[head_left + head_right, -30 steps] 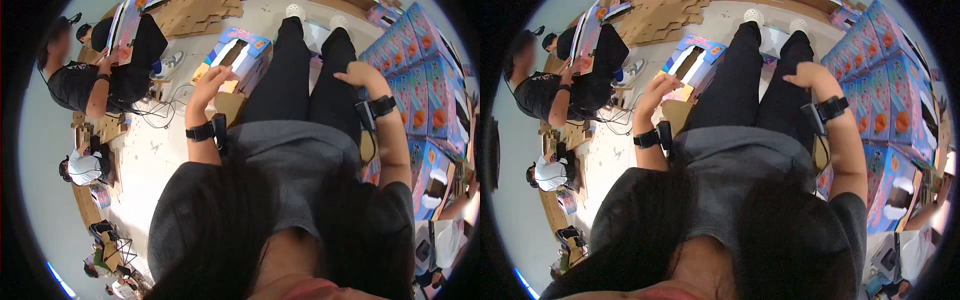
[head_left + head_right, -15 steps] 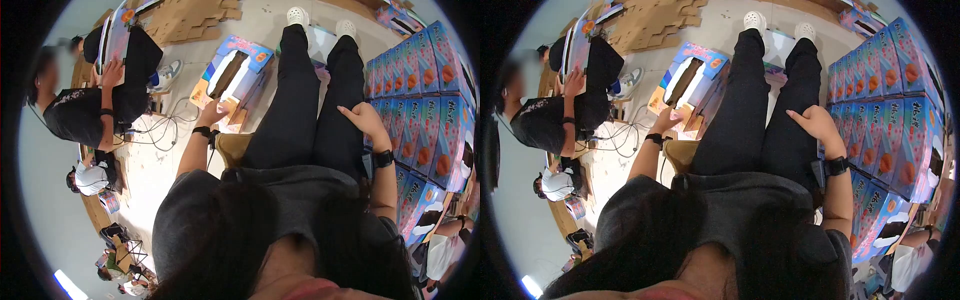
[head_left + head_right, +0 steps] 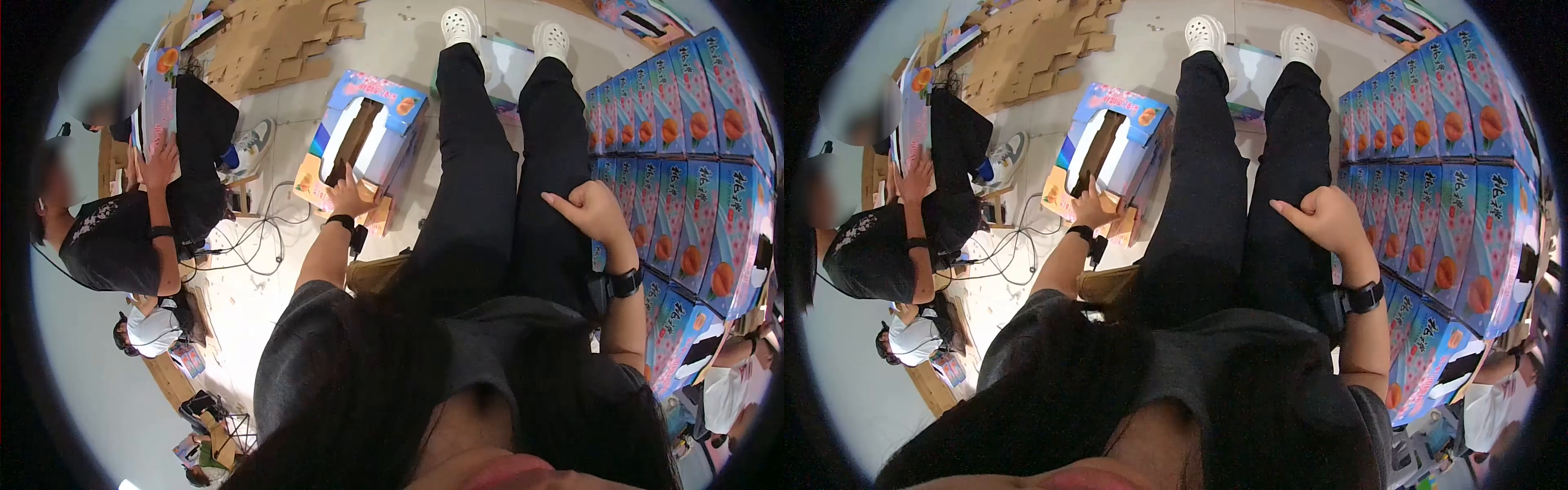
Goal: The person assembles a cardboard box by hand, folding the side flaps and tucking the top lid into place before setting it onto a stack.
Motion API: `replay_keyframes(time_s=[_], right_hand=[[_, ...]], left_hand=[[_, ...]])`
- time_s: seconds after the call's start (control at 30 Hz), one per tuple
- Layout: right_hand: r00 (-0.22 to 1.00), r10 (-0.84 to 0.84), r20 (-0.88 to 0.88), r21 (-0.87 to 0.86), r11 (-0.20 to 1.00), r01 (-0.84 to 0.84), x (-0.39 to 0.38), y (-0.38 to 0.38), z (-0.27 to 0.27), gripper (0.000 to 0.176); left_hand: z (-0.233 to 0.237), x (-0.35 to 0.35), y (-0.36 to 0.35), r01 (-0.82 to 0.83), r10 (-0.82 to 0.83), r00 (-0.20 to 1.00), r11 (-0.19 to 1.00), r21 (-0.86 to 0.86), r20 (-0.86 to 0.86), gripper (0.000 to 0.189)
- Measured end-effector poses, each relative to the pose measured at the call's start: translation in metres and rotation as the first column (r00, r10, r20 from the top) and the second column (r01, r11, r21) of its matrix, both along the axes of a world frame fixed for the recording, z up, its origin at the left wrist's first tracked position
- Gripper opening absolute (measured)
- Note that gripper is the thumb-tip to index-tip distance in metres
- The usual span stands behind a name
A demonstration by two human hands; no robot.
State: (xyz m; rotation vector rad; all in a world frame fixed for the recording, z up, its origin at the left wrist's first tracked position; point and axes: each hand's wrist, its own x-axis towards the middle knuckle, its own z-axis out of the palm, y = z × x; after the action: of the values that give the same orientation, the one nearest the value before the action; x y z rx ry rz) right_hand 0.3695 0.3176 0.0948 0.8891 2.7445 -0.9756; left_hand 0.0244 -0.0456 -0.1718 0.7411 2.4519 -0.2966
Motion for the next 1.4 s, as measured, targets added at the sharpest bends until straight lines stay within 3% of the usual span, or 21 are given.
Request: replay_keyframes(time_s=[0.1,0.2,0.3,0.47,0.57,0.67,0.8,0.9,1.0,1.03,1.1,1.2,1.23,1.33,1.4], right_hand=[[1.000,-0.001,-0.010,0.017,1.000,0.001,-0.004,-0.002,0.001,0.069],[0.999,-0.023,0.022,0.060,0.998,0.021,-0.008,-0.005,-0.003,0.068],[0.996,-0.042,0.083,0.082,0.996,0.035,-0.010,-0.004,-0.011,0.067],[0.999,-0.051,0.004,0.120,0.991,0.050,0.001,0.000,-0.025,0.067],[0.997,-0.075,-0.034,0.166,0.983,0.080,0.008,-0.003,-0.029,0.067],[0.992,-0.095,-0.088,0.246,0.962,0.114,0.017,-0.008,-0.036,0.067],[0.981,-0.114,-0.157,0.337,0.927,0.161,0.027,-0.021,-0.041,0.065],[0.977,-0.016,-0.213,0.348,0.933,0.091,0.038,-0.025,-0.038,0.063],[0.968,-0.002,-0.250,0.309,0.947,0.082,0.044,-0.043,0.000,0.055],[0.934,0.029,-0.356,0.366,0.924,0.111,0.046,-0.050,0.013,0.050],[0.831,0.108,-0.546,0.460,0.867,0.190,0.055,-0.065,0.038,0.042],[0.604,0.394,-0.693,0.652,0.700,0.291,0.079,-0.086,0.078,0.035],[0.553,0.491,-0.673,0.705,0.652,0.279,0.088,-0.090,0.091,0.027],[0.447,0.566,-0.692,0.713,0.633,0.302,0.100,-0.106,0.114,0.020],[0.542,0.543,-0.642,0.751,0.590,0.298,0.110,-0.100,0.102,0.016]], left_hand=[[0.024,0.000,0.006,0.052,-0.052,0.998,0.999,0.010,-0.041,0.145],[0.029,0.000,0.006,0.092,-0.082,0.994,0.985,0.144,-0.074,0.141],[0.056,0.003,0.017,0.085,-0.056,0.990,0.971,0.225,-0.131,0.126],[0.105,0.004,0.034,0.065,-0.022,0.989,0.956,0.287,-0.148,0.105],[0.115,0.002,0.027,0.006,0.063,0.985,0.919,0.395,-0.161,0.096],[0.148,0.001,0.018,-0.182,0.196,0.980,0.850,0.494,0.024,0.102],[0.206,0.028,0.013,0.050,0.210,0.923,0.768,0.639,-0.324,0.101],[0.240,0.041,0.024,0.300,0.152,0.829,0.693,0.656,-0.539,0.102],[0.295,0.073,0.034,0.495,0.047,0.783,0.556,0.667,-0.620,0.101],[0.305,0.079,0.037,0.569,0.000,0.761,0.481,0.667,-0.648,0.102],[0.329,0.098,0.040,0.695,-0.111,0.686,0.389,0.604,-0.719,0.101],[0.348,0.125,0.043,0.814,-0.270,0.578,0.251,0.523,-0.770,0.099],[0.352,0.134,0.044,0.834,-0.331,0.552,0.222,0.505,-0.766,0.100],[0.356,0.163,0.049,0.881,-0.516,0.465,0.187,0.435,-0.720,0.103],[0.352,0.175,0.055,0.920,-0.591,0.357,0.091,0.380,-0.723,0.104]])
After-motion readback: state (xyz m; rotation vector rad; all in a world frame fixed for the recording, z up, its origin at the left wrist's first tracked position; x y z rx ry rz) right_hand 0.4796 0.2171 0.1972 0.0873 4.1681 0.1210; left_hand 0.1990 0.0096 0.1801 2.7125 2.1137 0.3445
